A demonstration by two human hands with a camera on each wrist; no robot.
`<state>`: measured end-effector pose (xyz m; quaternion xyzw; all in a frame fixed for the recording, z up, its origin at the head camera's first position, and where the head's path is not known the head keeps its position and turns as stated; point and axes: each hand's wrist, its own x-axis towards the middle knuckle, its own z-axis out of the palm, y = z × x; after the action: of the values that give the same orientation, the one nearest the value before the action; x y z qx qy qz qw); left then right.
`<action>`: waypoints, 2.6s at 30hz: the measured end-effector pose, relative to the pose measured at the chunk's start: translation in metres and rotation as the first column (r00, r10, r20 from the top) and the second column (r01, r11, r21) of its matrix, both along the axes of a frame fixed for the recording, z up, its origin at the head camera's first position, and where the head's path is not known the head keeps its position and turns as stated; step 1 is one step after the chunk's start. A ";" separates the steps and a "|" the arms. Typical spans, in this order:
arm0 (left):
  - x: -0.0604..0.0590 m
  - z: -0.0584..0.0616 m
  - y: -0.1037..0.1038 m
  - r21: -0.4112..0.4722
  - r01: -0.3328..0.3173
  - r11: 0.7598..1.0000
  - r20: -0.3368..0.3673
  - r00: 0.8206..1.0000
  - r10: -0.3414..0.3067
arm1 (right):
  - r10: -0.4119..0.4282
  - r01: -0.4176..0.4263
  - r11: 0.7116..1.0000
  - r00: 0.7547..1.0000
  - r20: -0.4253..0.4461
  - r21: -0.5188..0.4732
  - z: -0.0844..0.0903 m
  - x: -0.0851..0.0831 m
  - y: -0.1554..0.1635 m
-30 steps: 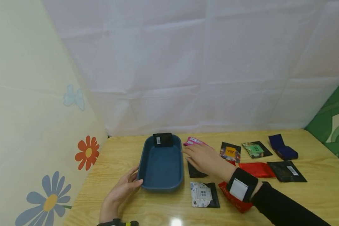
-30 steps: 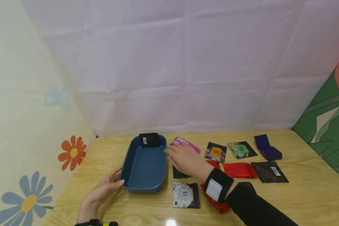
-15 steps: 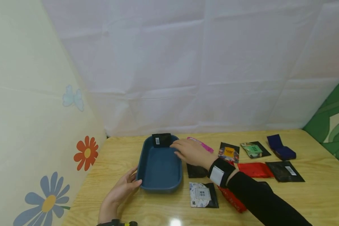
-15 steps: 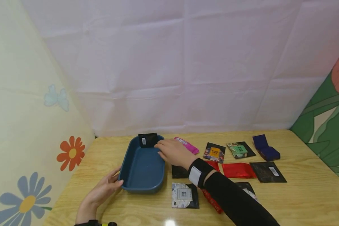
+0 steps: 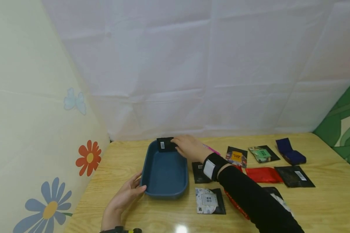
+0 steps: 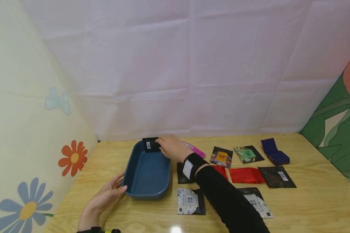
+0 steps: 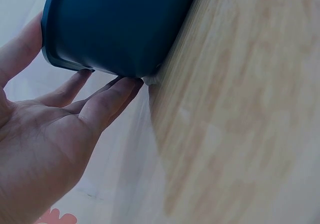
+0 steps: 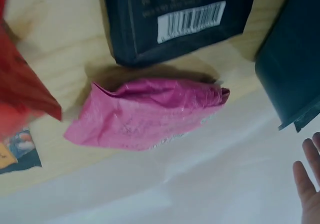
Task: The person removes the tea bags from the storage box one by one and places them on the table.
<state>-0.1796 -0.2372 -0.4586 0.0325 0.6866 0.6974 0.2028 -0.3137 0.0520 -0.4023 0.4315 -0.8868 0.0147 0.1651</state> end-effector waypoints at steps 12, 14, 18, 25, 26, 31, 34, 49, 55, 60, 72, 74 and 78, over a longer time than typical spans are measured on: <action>-0.001 0.000 0.000 -0.003 -0.008 1.000 0.008 1.000 0.008 | -0.104 0.103 0.991 0.994 0.014 0.088 0.012 -0.015 -0.015; -0.001 0.000 0.001 -0.001 -0.008 1.000 0.008 1.000 0.008 | -0.123 0.119 0.987 0.992 0.030 0.111 0.015 -0.016 -0.019; -0.002 0.000 0.001 0.001 -0.010 1.000 0.001 1.000 0.010 | -0.178 0.164 0.977 0.979 0.098 0.138 0.019 -0.019 -0.028; -0.001 -0.001 0.000 -0.006 -0.013 1.000 -0.005 1.000 0.013 | -0.243 0.223 0.969 0.940 0.241 0.108 0.023 -0.018 -0.039; -0.001 -0.001 0.000 -0.004 -0.014 1.000 -0.005 1.000 0.014 | -0.238 0.220 0.971 0.941 0.239 0.097 0.023 -0.017 -0.039; -0.002 -0.001 0.001 -0.001 -0.010 1.000 -0.002 1.000 0.010 | -0.207 0.199 0.978 0.958 0.199 0.059 0.020 -0.016 -0.041; -0.002 -0.001 0.001 -0.001 -0.008 1.000 0.000 1.000 0.008 | -0.199 0.189 0.979 0.966 0.167 0.073 0.017 -0.019 -0.042; 0.000 0.001 -0.001 -0.015 0.012 1.000 -0.030 0.999 -0.012 | -0.071 0.066 0.993 0.996 0.050 0.102 0.021 -0.024 -0.050; 0.000 0.003 -0.002 -0.010 0.004 1.000 -0.024 1.000 -0.005 | -0.130 0.122 0.987 0.989 0.074 0.102 0.023 -0.021 -0.057; 0.002 0.004 -0.003 -0.011 -0.001 1.000 -0.023 1.000 0.001 | -0.134 0.127 0.990 0.982 0.136 0.061 0.023 -0.019 -0.057; 0.000 0.000 0.001 -0.017 -0.011 1.000 -0.020 1.000 0.011 | -0.165 0.205 0.974 0.936 0.312 -0.097 0.026 -0.017 -0.045; 0.000 0.000 0.001 -0.020 -0.016 1.000 -0.018 1.000 0.016 | -0.160 0.209 0.970 0.931 0.328 -0.120 0.031 -0.015 -0.043; -0.002 0.000 0.003 -0.013 -0.006 1.000 -0.024 1.000 0.006 | -0.155 0.221 0.959 0.934 0.323 -0.178 0.038 -0.009 -0.035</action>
<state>-0.1814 -0.2345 -0.4585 0.0374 0.6936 0.6930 0.1929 -0.3223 0.0169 -0.3639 0.3166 -0.9323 0.1594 0.0716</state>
